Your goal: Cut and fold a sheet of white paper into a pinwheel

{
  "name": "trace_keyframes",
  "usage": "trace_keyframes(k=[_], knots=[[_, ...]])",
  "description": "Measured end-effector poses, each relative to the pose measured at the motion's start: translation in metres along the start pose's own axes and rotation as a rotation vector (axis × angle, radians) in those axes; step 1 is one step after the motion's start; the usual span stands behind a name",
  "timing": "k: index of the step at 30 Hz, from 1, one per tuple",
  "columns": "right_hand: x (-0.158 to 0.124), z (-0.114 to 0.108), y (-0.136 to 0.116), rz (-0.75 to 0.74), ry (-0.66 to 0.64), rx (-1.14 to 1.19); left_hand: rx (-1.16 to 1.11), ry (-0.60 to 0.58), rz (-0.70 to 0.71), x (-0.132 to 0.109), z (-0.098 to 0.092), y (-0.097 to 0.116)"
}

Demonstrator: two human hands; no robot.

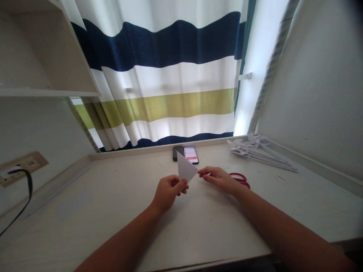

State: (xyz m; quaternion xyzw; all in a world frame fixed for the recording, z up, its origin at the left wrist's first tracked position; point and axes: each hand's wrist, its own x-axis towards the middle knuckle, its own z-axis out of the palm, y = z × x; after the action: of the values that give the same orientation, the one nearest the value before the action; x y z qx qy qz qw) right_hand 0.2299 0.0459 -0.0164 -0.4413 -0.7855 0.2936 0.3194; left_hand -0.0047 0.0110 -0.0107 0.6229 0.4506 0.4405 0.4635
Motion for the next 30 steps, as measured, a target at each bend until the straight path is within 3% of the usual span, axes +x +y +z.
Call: trace_keyframes(k=[5, 10, 12, 15, 18, 23, 30], knots=[[-0.002, 0.040, -0.024, -0.241, -0.160, 0.338, -0.038, 0.064, -0.021, -0.003, 0.006, 0.002], [-0.015, 0.044, -0.026, -0.337, -0.129, 0.543, -0.184, 0.221, -0.081, -0.001, 0.007, -0.001], [-0.019, 0.043, -0.028, -0.400, -0.118, 0.553, -0.223, 0.233, -0.112, 0.000, 0.006, -0.001], [-0.022, 0.043, -0.035, -0.492, -0.123, 0.481, -0.202, 0.202, -0.117, -0.001, 0.007, -0.001], [-0.022, 0.041, -0.042, -0.508, -0.162, 0.406, -0.129, 0.096, -0.090, -0.003, 0.009, -0.001], [-0.024, 0.036, -0.043, -0.445, -0.153, 0.373, -0.146, -0.080, -0.077, -0.004, 0.011, -0.003], [-0.020, 0.030, -0.038, -0.329, -0.132, 0.516, -0.094, -0.131, -0.095, -0.004, 0.005, 0.002]])
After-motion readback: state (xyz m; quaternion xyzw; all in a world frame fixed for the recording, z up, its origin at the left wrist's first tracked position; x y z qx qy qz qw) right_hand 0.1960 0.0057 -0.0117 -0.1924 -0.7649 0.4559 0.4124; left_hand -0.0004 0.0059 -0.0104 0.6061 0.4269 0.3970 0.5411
